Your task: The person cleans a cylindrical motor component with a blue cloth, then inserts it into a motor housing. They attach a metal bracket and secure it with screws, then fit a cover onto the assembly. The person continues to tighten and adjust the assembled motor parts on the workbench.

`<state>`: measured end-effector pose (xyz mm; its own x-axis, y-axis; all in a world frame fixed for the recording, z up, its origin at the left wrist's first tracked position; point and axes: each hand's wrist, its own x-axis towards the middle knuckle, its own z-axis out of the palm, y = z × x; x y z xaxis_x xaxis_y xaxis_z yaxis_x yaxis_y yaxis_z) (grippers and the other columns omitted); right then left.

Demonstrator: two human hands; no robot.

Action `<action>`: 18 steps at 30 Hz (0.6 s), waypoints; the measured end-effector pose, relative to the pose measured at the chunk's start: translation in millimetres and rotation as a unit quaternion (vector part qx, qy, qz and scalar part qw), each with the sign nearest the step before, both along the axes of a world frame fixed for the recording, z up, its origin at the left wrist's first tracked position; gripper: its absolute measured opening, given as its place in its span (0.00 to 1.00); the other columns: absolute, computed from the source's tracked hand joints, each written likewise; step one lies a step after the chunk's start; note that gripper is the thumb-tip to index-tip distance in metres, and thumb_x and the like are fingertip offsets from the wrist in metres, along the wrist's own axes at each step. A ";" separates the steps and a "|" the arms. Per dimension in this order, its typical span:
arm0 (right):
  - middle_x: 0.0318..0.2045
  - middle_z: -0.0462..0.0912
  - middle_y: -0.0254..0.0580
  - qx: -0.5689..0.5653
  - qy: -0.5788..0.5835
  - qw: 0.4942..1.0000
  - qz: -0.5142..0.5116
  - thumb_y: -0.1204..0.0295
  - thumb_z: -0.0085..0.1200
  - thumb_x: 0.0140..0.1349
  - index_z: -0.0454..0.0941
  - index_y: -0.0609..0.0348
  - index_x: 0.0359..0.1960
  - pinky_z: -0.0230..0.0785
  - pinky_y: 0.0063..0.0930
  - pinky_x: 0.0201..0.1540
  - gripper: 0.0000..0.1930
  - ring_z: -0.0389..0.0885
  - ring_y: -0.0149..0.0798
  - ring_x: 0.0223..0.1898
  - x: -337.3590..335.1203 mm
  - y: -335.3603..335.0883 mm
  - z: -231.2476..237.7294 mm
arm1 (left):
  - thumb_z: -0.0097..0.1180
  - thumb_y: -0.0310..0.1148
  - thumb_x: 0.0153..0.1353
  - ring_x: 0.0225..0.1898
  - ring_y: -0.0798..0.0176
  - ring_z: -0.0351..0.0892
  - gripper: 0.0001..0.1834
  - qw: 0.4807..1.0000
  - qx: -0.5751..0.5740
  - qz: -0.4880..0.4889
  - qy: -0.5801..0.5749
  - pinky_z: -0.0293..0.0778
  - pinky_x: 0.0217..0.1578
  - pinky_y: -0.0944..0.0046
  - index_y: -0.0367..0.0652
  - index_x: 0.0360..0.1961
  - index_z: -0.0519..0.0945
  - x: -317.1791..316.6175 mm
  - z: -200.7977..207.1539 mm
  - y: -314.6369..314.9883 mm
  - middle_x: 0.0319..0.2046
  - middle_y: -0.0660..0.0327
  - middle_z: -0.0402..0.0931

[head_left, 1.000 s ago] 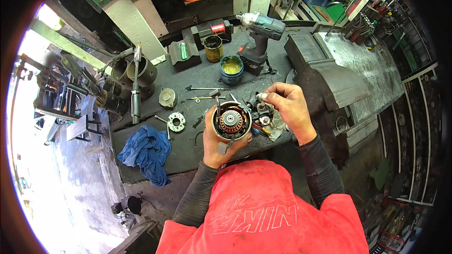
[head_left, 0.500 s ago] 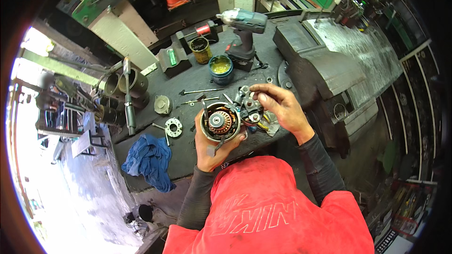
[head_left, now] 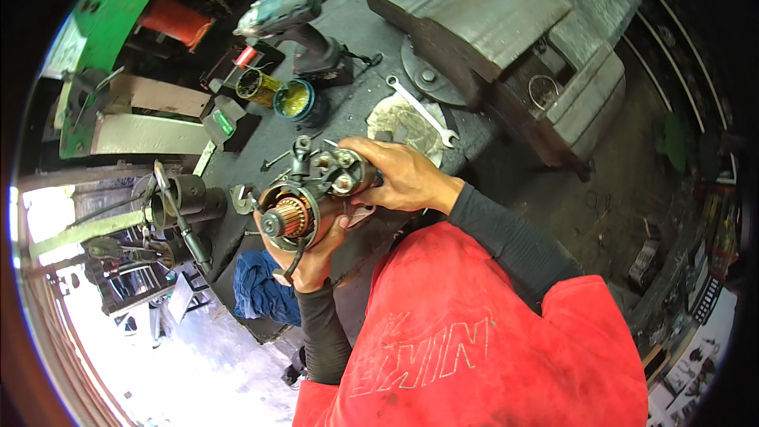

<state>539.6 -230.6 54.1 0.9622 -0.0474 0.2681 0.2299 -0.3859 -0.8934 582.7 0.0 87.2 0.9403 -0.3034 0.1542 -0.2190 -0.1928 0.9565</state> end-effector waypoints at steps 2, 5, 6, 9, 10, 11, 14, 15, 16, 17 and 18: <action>0.56 0.83 0.52 -0.003 -0.007 1.000 0.002 0.67 0.74 0.51 0.69 0.51 0.65 0.76 0.51 0.55 0.38 0.81 0.61 0.56 -0.7 -1.1 0.8 | 0.87 0.30 0.37 0.58 0.55 0.76 0.62 0.999 0.033 0.003 0.006 0.74 0.61 0.55 0.36 0.71 0.58 0.5 -2.2 5.2 0.59 0.54 0.72; 0.54 0.82 0.52 0.018 -0.041 0.999 0.000 0.69 0.73 0.50 0.69 0.53 0.64 0.76 0.51 0.55 0.38 0.82 0.61 0.55 -0.3 -0.3 0.8 | 0.86 0.29 0.39 0.61 0.54 0.75 0.64 0.998 0.045 -0.004 0.032 0.73 0.63 0.54 0.37 0.74 0.55 0.9 -3.2 11.8 0.62 0.53 0.70; 0.54 0.82 0.51 0.027 -0.053 0.998 -0.002 0.69 0.73 0.50 0.69 0.54 0.64 0.76 0.51 0.54 0.38 0.82 0.61 0.55 -0.2 0.0 -0.3 | 0.85 0.28 0.39 0.58 0.54 0.77 0.60 0.999 0.051 0.004 0.018 0.74 0.63 0.54 0.36 0.72 0.60 1.0 -3.0 12.9 0.60 0.53 0.73; 0.54 0.81 0.51 0.036 -0.041 0.999 0.005 0.70 0.72 0.48 0.69 0.56 0.64 0.76 0.51 0.54 0.38 0.82 0.59 0.55 -0.4 0.9 -5.2 | 0.82 0.28 0.45 0.53 0.55 0.81 0.43 0.997 0.068 0.003 0.021 0.76 0.60 0.54 0.34 0.62 0.73 -1.7 0.4 13.4 0.54 0.53 0.80; 0.54 0.81 0.51 0.034 -0.041 0.999 0.005 0.70 0.72 0.48 0.69 0.56 0.63 0.76 0.51 0.54 0.38 0.82 0.59 0.55 -0.3 1.1 -6.8 | 0.80 0.29 0.47 0.51 0.55 0.83 0.36 0.997 0.070 -0.010 0.030 0.77 0.58 0.55 0.33 0.59 0.77 -3.0 2.2 12.6 0.52 0.53 0.82; 0.54 0.81 0.51 0.032 -0.041 0.999 0.006 0.70 0.72 0.48 0.69 0.57 0.63 0.76 0.51 0.53 0.38 0.82 0.59 0.55 -0.3 1.4 -8.2 | 0.80 0.29 0.48 0.52 0.55 0.82 0.36 0.996 0.074 -0.012 0.038 0.77 0.59 0.54 0.33 0.59 0.77 -3.9 4.3 11.9 0.52 0.53 0.82; 0.55 0.82 0.52 0.033 -0.072 0.997 -0.012 0.70 0.73 0.49 0.68 0.57 0.66 0.78 0.49 0.52 0.40 0.83 0.59 0.54 -0.2 2.9 -10.2 | 0.78 0.29 0.50 0.53 0.54 0.82 0.33 0.996 0.074 -0.013 0.041 0.75 0.60 0.55 0.33 0.58 0.79 -8.5 8.5 9.7 0.53 0.53 0.82; 0.55 0.82 0.52 0.030 -0.061 0.998 -0.008 0.70 0.73 0.49 0.68 0.57 0.65 0.78 0.49 0.52 0.40 0.83 0.59 0.54 0.2 3.8 -10.1 | 0.78 0.29 0.50 0.53 0.54 0.82 0.33 0.995 0.086 -0.001 0.046 0.75 0.60 0.55 0.33 0.57 0.79 -9.1 8.9 9.3 0.53 0.53 0.83; 0.56 0.81 0.53 0.031 -0.032 0.999 -0.002 0.70 0.74 0.49 0.67 0.57 0.66 0.78 0.49 0.52 0.41 0.83 0.59 0.54 -0.4 4.2 -9.9 | 0.78 0.28 0.50 0.53 0.55 0.82 0.32 0.993 0.104 0.016 0.046 0.75 0.60 0.55 0.33 0.57 0.80 -10.7 8.5 9.3 0.52 0.53 0.83; 0.56 0.81 0.53 0.039 -0.045 0.998 -0.001 0.69 0.74 0.49 0.67 0.57 0.66 0.78 0.49 0.51 0.41 0.83 0.60 0.54 0.1 4.9 -9.2 | 0.78 0.28 0.50 0.52 0.55 0.82 0.31 0.990 0.128 0.029 0.043 0.75 0.60 0.55 0.33 0.56 0.80 -10.8 8.3 10.0 0.52 0.52 0.83; 0.56 0.81 0.53 0.030 -0.036 0.999 0.005 0.68 0.75 0.48 0.68 0.57 0.65 0.78 0.49 0.52 0.41 0.83 0.60 0.54 0.1 5.2 -8.2 | 0.77 0.27 0.50 0.52 0.56 0.82 0.30 0.993 0.116 0.019 0.028 0.75 0.60 0.56 0.33 0.55 0.81 -11.2 7.3 10.3 0.52 0.53 0.83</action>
<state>539.7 -225.4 45.9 0.9413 -0.0567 0.3327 0.2970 -0.3290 -0.8964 571.5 10.2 94.5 0.9570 -0.2885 0.0308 -0.1542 -0.4159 0.8962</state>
